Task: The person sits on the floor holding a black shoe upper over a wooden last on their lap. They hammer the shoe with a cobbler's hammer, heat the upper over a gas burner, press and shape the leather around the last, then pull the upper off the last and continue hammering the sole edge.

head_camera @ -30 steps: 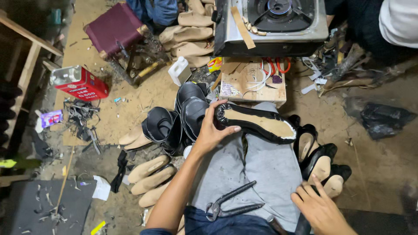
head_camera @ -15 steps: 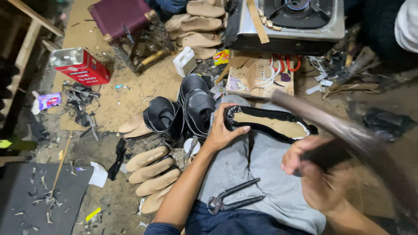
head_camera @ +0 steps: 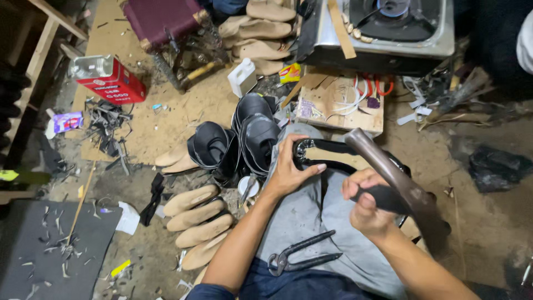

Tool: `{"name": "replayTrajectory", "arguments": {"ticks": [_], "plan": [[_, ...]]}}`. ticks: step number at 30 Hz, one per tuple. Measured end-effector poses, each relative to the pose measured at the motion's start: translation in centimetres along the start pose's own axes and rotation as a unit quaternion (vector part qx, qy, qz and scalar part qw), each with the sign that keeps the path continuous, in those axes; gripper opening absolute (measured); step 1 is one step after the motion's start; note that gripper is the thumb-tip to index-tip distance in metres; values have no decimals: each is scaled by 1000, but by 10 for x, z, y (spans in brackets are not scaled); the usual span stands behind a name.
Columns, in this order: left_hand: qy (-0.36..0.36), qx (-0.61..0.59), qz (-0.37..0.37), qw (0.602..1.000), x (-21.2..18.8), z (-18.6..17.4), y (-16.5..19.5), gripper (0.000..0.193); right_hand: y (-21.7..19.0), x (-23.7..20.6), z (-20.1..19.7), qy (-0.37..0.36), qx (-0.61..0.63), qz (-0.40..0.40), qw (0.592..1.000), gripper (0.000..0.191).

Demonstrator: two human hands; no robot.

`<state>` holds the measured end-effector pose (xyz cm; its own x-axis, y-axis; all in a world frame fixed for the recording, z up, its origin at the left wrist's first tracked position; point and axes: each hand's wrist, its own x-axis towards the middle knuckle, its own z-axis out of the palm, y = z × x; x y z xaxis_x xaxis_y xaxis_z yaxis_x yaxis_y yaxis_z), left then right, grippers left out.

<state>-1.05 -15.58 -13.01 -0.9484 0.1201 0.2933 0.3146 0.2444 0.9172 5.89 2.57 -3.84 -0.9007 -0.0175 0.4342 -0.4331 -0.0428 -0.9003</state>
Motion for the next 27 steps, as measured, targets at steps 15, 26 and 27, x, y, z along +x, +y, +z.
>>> {"name": "replayTrajectory", "arguments": {"ticks": [15,26,27], "plan": [[-6,-14,-4,1000,-5,9,11,74,4,-25,-10,25,-220,130,966,28],[4,11,-10,1000,-7,13,11,76,28,-53,-31,22,-211,60,975,21],[3,18,-18,1000,-7,13,11,76,27,-54,-31,-9,-258,14,966,19]]}}
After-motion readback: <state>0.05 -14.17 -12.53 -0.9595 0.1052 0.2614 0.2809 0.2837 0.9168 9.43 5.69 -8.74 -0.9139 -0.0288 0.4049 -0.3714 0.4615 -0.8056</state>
